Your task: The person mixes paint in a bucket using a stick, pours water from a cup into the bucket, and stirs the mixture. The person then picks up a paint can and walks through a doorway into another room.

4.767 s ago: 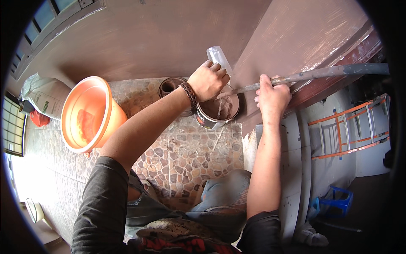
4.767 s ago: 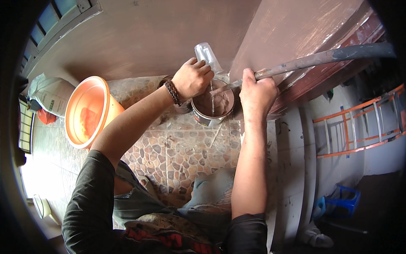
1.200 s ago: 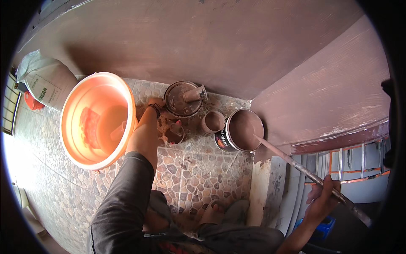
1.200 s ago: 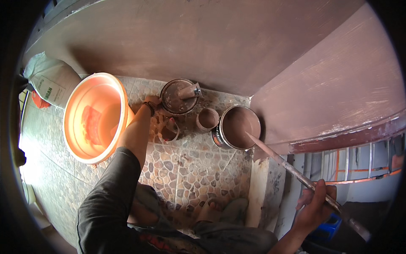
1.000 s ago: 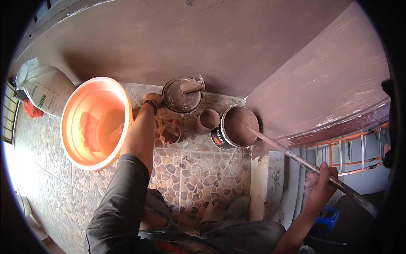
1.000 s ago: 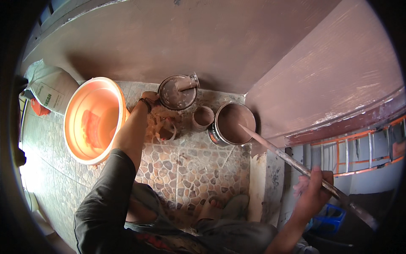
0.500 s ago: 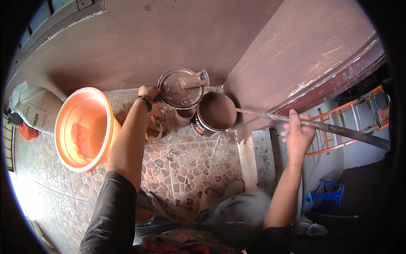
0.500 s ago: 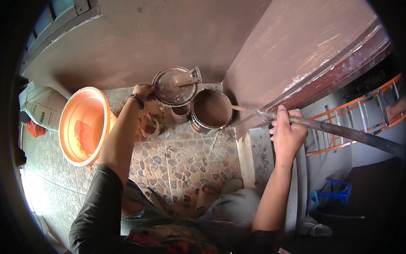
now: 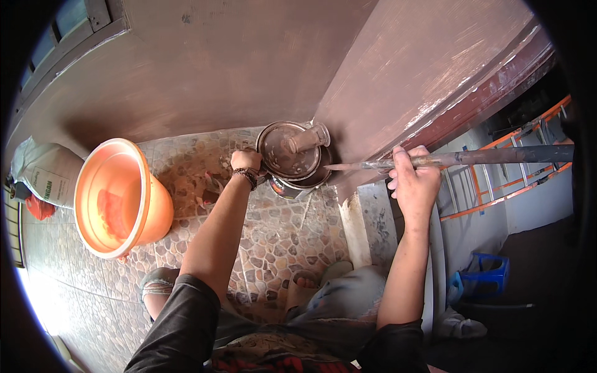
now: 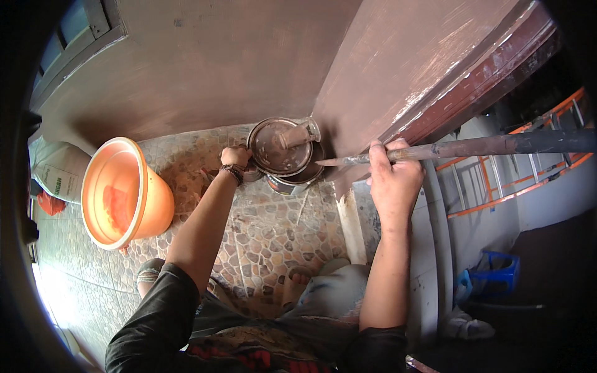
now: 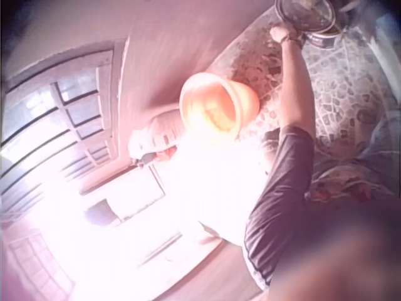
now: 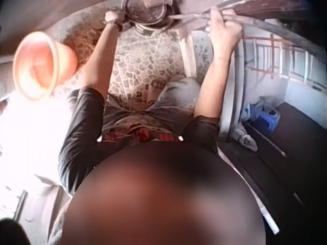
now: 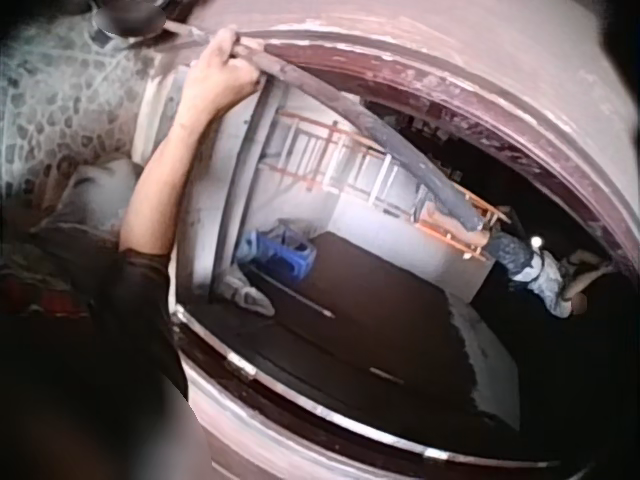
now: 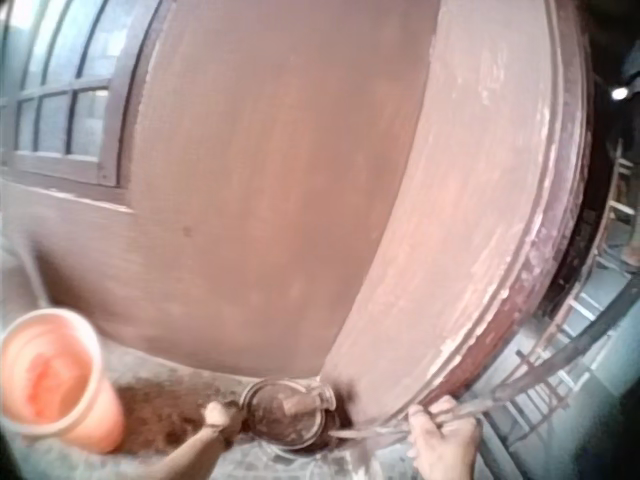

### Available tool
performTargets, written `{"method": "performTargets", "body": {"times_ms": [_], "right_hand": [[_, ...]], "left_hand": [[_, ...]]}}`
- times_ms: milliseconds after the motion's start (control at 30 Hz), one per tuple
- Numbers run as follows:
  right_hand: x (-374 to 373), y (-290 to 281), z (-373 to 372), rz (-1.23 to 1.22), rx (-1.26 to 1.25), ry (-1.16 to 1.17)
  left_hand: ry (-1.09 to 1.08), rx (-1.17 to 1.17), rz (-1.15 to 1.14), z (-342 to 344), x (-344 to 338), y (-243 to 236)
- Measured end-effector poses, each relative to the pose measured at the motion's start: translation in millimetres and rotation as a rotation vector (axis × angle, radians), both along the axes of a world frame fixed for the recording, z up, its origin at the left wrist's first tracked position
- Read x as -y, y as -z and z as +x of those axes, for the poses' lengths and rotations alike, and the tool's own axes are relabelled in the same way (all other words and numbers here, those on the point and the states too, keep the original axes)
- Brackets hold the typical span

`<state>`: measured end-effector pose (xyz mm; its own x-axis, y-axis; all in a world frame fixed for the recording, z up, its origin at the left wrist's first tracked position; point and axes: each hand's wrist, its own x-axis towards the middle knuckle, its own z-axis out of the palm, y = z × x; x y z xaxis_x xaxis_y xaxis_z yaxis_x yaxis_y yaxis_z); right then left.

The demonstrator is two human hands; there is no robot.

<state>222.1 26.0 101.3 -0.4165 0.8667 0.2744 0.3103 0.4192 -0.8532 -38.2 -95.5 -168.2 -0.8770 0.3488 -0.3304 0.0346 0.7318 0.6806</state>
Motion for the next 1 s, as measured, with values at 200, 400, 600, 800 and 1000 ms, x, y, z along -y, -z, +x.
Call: {"method": "performTargets", "body": {"times_ms": [200,400,600,800,1000], "right_hand": [[4.9,-11.9,2.4,-0.021,0.003,0.02],[13.5,-29.7,8.4,0.083,-0.074,0.026],[20.1,-34.4,8.3,0.149,-0.127,0.001],[17.5,-31.9,5.6,0.148,-0.18,-0.043],[15.7,-25.8,1.9,0.134,-0.14,-0.062]], "left_hand": [[-0.338,-0.022,0.137,46.6,-16.5,-8.5],[-0.465,0.02,0.199,77.7,-25.0,-15.9],[-0.527,0.275,0.464,84.8,-25.2,-8.5],[-0.618,0.642,0.664,98.7,-19.7,-19.8],[-0.694,0.622,0.681,104.8,-24.6,-25.9]]}}
